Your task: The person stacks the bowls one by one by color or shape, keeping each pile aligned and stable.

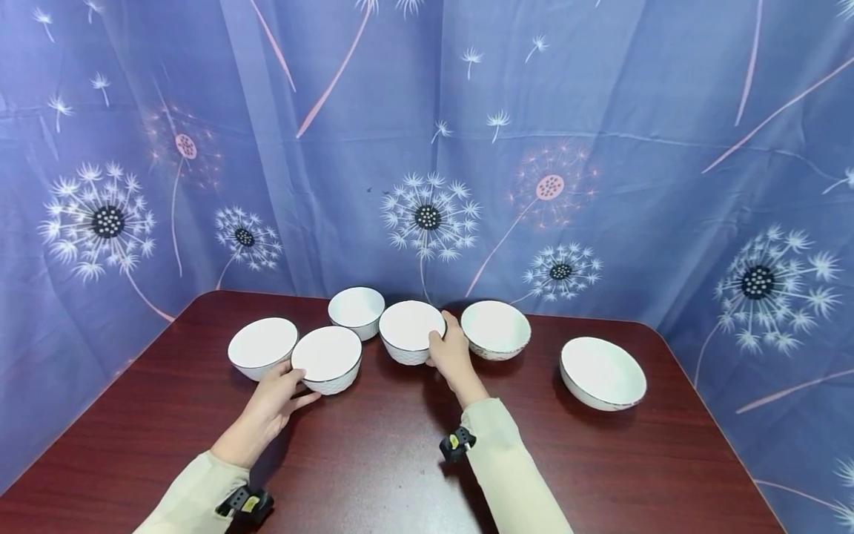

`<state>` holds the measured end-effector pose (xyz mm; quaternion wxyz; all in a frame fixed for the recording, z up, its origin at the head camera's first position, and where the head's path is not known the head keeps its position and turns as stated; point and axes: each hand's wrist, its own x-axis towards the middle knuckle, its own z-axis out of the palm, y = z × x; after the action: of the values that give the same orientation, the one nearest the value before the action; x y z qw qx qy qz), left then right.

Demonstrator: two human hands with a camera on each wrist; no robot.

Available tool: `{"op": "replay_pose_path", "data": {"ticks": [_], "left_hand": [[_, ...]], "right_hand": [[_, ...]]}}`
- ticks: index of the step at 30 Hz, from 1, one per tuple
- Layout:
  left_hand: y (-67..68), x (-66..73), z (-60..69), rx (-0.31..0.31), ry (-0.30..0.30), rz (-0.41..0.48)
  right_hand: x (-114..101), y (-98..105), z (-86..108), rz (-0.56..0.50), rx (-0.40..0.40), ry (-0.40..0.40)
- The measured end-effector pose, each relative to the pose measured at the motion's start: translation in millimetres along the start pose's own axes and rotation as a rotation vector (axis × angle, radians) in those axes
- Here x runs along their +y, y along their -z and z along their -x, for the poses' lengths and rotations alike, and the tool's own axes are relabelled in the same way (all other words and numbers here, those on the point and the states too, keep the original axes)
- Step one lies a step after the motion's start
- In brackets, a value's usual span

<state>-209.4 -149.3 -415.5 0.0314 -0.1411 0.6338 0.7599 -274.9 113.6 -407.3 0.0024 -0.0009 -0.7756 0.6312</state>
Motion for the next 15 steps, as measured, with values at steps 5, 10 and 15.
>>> {"op": "replay_pose_path", "data": {"ticks": [5,10,15], "left_hand": [[-0.1,1.1,-0.5,-0.003,-0.005,-0.001],[0.6,0.9,-0.2,-0.005,-0.001,-0.004],[0.3,1.2,-0.1,-0.013,-0.001,-0.002]], "right_hand": [[-2.1,5.2,4.2,-0.006,-0.028,0.014],[-3.0,8.6,9.6,-0.031,-0.080,0.019],[-2.9,10.8,16.1,-0.060,-0.109,0.019]]}}
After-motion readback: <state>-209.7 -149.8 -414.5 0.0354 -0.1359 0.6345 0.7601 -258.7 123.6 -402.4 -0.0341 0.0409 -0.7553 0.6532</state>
